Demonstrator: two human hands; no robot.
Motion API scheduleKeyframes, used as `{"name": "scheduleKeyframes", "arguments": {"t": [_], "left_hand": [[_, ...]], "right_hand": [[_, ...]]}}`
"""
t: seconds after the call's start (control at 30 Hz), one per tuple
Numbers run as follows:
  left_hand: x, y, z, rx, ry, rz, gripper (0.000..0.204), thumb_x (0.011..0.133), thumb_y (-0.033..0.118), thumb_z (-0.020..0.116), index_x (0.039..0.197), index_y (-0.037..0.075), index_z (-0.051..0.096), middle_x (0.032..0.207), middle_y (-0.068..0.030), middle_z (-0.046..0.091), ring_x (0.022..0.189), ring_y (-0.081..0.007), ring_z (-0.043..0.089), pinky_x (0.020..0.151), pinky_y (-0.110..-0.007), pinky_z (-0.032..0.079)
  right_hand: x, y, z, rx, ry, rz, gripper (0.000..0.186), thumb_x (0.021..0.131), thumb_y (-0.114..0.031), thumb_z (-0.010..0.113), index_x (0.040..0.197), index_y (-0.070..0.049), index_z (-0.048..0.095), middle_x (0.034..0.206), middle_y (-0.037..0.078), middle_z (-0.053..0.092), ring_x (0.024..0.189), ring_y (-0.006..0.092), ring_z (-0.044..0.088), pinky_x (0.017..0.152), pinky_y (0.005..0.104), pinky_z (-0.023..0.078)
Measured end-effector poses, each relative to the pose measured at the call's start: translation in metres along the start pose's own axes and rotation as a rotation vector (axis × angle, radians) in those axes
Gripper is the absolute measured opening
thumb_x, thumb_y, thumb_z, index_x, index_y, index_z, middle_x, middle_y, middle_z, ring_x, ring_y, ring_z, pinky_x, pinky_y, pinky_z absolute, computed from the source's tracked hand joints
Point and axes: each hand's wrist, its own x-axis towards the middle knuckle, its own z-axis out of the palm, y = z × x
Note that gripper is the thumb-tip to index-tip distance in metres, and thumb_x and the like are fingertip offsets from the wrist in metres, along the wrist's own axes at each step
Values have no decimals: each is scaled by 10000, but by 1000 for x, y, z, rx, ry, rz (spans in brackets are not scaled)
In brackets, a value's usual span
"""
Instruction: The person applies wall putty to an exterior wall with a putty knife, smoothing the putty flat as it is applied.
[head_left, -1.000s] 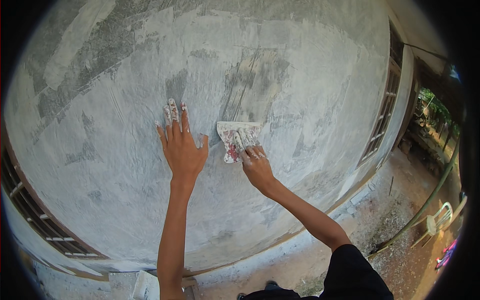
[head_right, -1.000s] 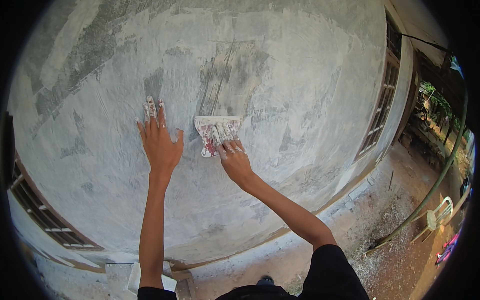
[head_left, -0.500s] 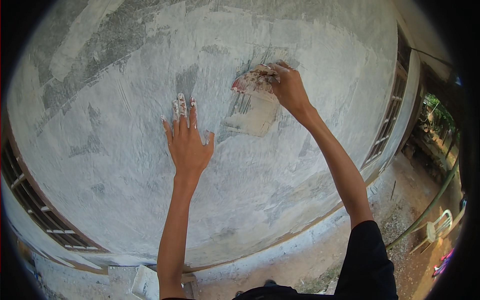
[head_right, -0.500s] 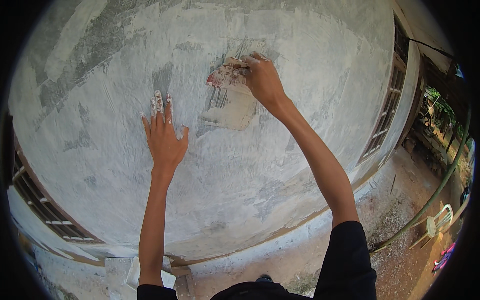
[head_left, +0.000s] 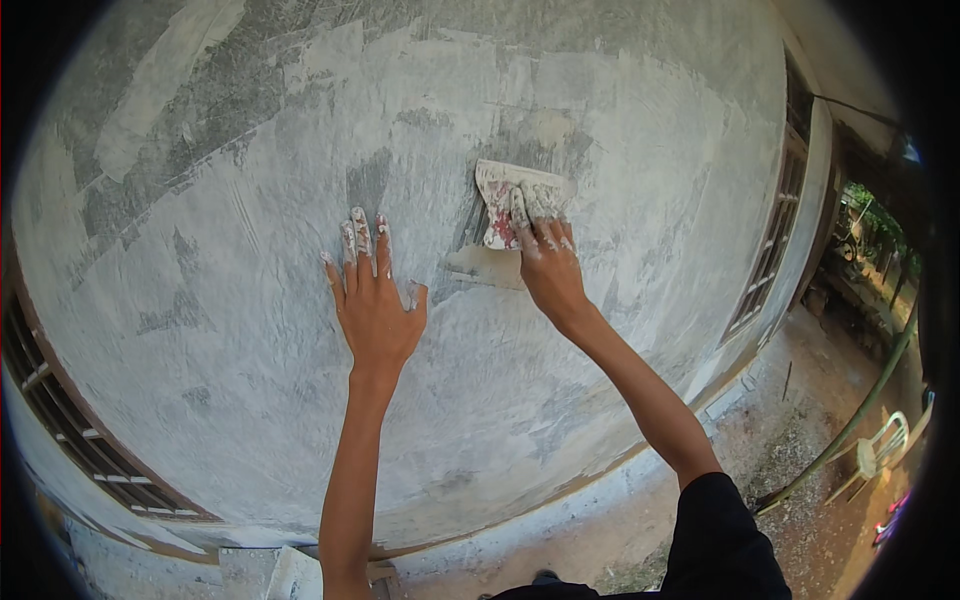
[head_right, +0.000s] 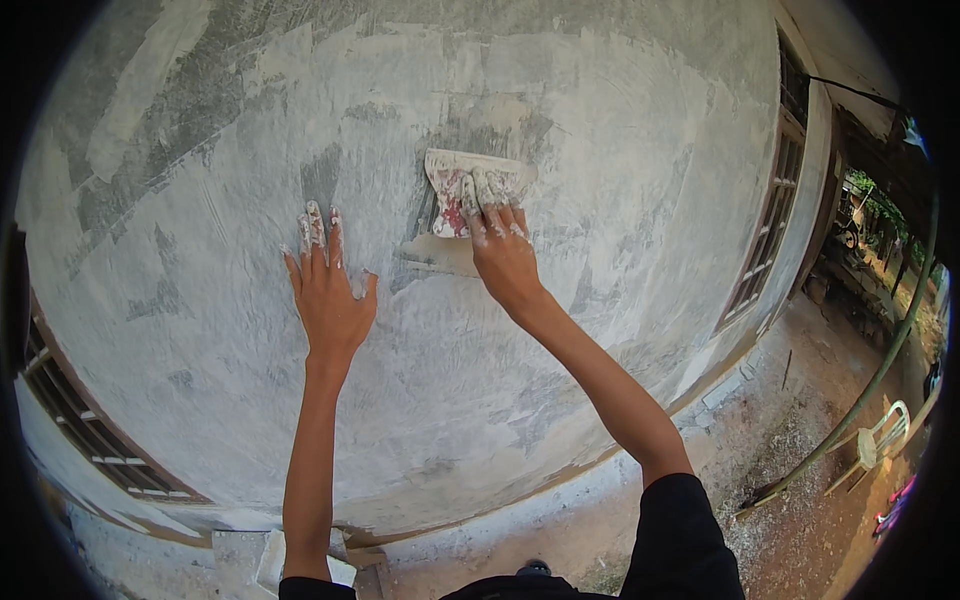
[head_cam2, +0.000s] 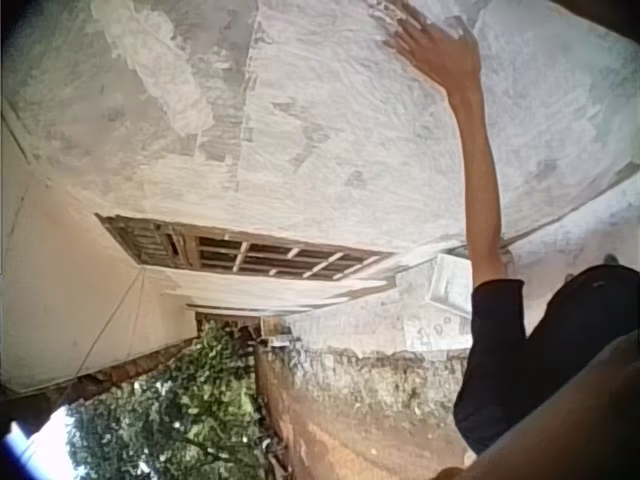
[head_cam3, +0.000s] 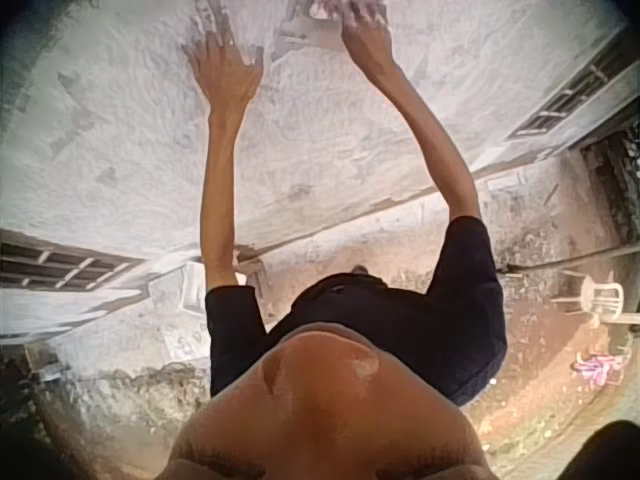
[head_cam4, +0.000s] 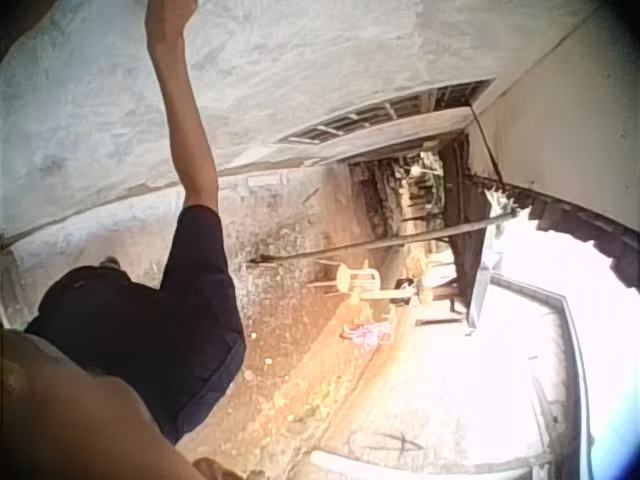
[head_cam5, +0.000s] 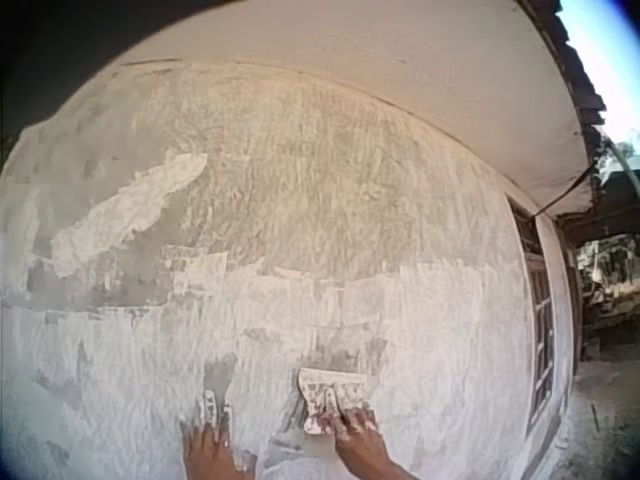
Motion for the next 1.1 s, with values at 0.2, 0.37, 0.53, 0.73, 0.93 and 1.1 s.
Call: {"name": "scheduleKeyframes", "arguments": {"t": [0.2, 0.37, 0.53, 0.73, 0.93, 1.1], "left_hand": [[3, 4, 2, -16, 25, 8, 834, 728, 233, 689, 1430, 49, 280, 1463, -185, 288, 1370, -323, 244, 1128, -525, 116], [1, 0, -1, 5, 22, 11, 828, 730, 224, 684, 1431, 55, 279, 1461, -190, 289, 1367, -326, 249, 1130, -522, 115], [1, 5, -1, -2, 12, 13, 832, 726, 226, 691, 1429, 53, 281, 1461, -204, 281, 1345, -332, 286, 1129, -525, 114], [1, 9, 8, 35, 3, -7, 853, 710, 215, 706, 1429, 50, 279, 1471, -208, 262, 1360, -342, 257, 1124, -531, 115], [2, 13, 6, 24, 8, -42, 833, 720, 145, 687, 1432, 48, 265, 1495, -201, 204, 1385, -338, 194, 1136, -515, 84], [3, 27, 5, 53, 12, -94, 824, 724, 117, 680, 1432, 54, 262, 1496, -203, 198, 1385, -341, 192, 1139, -507, 86]], "right_hand": [[-82, -54, 11, -13, -274, -122, 251, 764, -36, 553, 1004, 9, 611, 986, 168, 587, 1005, 322, 546, 1017, 457, 361], [-42, -39, -48, 224, -195, 102, 319, 728, 24, 579, 1045, 5, 606, 1011, 204, 589, 1036, 353, 520, 946, 472, 375], [12, 10, -37, 339, -210, 199, 390, 718, 81, 505, 1103, 43, 556, 1077, 241, 579, 1050, 404, 504, 955, 448, 377], [99, 68, -54, 218, 219, 86, 335, 728, 65, 508, 1050, 64, 603, 982, 257, 598, 949, 398, 550, 914, 456, 396], [111, 81, -89, 420, 262, 150, 333, 721, 55, 549, 1048, 57, 609, 961, 232, 588, 951, 374, 540, 867, 444, 415], [38, 45, -42, -90, 150, -154, 325, 726, -13, 581, 1046, 27, 622, 1081, 215, 556, 1006, 339, 529, 920, 478, 411]]}}
